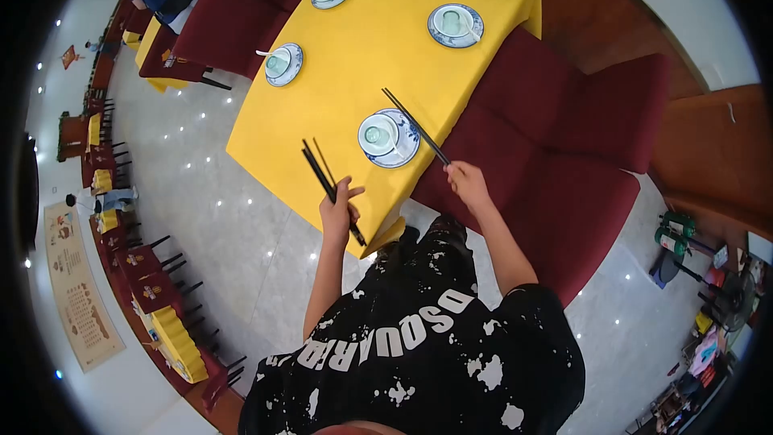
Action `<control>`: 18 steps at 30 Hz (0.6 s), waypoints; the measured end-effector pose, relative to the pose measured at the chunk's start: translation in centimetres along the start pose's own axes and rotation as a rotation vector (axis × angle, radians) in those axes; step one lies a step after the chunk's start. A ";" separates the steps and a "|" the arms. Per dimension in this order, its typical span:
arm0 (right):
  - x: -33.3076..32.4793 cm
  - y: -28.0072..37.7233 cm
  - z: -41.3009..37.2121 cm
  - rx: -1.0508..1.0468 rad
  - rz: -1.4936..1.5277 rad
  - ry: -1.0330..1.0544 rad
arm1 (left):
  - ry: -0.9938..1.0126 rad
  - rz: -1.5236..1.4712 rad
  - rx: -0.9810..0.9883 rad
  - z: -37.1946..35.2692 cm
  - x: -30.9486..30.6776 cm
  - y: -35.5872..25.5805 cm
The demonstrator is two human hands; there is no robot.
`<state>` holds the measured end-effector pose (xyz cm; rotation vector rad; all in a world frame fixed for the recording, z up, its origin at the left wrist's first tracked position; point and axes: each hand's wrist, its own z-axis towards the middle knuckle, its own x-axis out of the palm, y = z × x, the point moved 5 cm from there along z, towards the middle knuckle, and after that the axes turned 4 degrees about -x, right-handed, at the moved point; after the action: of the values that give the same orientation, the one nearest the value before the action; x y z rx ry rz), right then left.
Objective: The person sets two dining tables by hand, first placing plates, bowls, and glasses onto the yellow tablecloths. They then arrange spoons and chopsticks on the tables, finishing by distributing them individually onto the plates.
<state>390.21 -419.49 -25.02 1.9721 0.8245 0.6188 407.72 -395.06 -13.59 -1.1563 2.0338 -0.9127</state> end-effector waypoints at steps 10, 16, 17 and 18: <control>1.5 -2.9 10.2 0.032 -0.363 0.198 | -0.313 -0.136 -0.201 -5.5 -5.1 9.2; 1.3 -3.4 10.8 0.102 -0.273 0.233 | -0.364 -0.214 -0.259 -7.1 -5.0 11.7; 1.4 -3.5 11.0 0.092 -0.276 0.250 | -0.367 -0.213 -0.264 -7.3 -5.0 11.9; 1.5 -3.6 11.2 0.079 -0.279 0.266 | -0.365 -0.210 -0.254 -7.3 -5.0 11.9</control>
<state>397.82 -423.02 -33.48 1.8220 1.2791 0.6986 398.69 -384.19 -18.10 -1.5706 1.7850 -0.4959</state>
